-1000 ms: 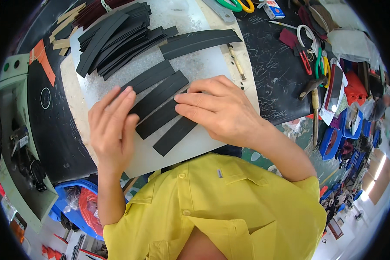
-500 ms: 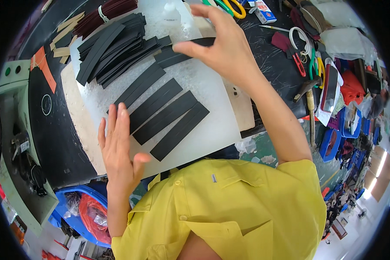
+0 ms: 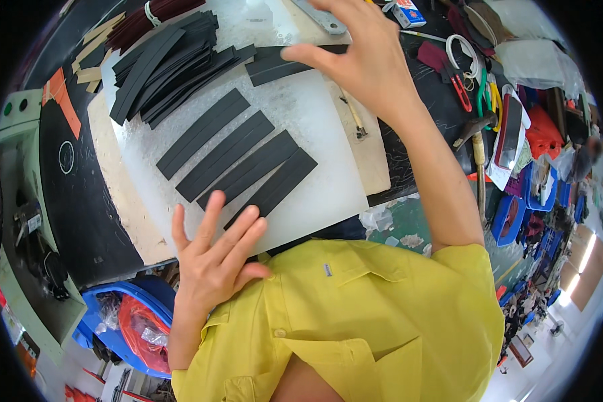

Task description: The person applies glue from a tube onto black rectangular strips and presses them together to form bonded pairs. The person repeats this process for multiple strips, stacking the finished pairs on the work surface.

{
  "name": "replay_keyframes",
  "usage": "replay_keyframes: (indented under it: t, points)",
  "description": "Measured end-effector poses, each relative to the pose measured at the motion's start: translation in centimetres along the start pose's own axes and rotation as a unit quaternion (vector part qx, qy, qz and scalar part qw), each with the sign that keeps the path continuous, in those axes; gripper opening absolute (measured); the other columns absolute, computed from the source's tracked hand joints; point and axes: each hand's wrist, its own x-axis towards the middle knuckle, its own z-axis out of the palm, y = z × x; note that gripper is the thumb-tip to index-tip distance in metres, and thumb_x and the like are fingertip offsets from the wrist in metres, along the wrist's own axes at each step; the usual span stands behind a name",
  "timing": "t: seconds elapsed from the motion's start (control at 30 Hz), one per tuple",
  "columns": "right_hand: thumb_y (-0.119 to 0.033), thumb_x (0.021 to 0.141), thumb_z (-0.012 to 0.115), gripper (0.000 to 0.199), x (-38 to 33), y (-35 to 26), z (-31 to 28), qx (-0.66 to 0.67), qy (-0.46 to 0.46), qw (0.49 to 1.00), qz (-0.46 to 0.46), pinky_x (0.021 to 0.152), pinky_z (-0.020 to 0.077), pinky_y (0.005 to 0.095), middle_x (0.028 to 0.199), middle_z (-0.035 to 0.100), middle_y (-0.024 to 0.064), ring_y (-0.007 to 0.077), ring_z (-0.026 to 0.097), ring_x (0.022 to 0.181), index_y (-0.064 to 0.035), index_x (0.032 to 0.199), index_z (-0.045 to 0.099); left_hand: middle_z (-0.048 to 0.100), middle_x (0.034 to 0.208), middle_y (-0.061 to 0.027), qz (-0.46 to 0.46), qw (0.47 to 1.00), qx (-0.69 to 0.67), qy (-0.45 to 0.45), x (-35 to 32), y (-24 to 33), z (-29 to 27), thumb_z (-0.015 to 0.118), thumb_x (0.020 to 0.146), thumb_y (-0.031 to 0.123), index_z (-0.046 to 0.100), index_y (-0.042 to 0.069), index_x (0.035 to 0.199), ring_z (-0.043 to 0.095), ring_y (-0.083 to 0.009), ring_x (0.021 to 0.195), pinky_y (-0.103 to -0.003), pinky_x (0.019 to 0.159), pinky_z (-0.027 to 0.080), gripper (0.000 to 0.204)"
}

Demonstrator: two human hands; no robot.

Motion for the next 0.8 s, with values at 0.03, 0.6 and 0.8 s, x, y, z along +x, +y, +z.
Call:
replay_keyframes:
  t: [0.03,0.6,0.8]
  points:
    - [-0.022,0.084,0.082,0.053,0.7,-0.5,0.2,0.036,-0.015,0.998,0.047,0.094,0.0490,0.0331,0.117,0.069,0.0101,0.0189,0.064,0.111,-0.0028,0.130,0.063,0.066,0.136,0.0058,0.004,1.000,0.005,-0.013,-0.1,0.1,0.3,0.067,0.086,0.053,0.070,0.022,0.128,0.052,-0.0273,0.138,-0.061,0.120,0.018,0.053]
    - [-0.014,0.092,0.074,0.021,2.1,-4.3,-0.8,0.435,-0.022,0.848,0.302,0.079,0.0483,0.0238,0.094,0.066,0.0005,0.0079,0.061,0.086,0.0023,0.104,0.067,0.067,0.135,-0.0058,-0.018,0.997,0.073,0.006,-1.4,-1.1,-0.6,0.038,0.092,0.075,0.055,0.010,0.144,0.044,-0.0337,0.145,-0.062,0.120,-0.007,0.086]
    - [-0.011,0.095,0.070,0.037,-5.1,-7.9,-6.4,0.380,-0.097,0.872,0.293,0.095,0.0511,0.0343,0.118,0.069,0.0129,0.0192,0.066,0.108,0.0074,0.126,0.062,0.069,0.131,0.0007,0.035,0.998,0.054,-0.020,-1.9,0.0,-0.1,0.034,0.089,0.078,0.060,0.013,0.141,0.045,-0.0332,0.144,-0.061,0.120,-0.010,0.087]
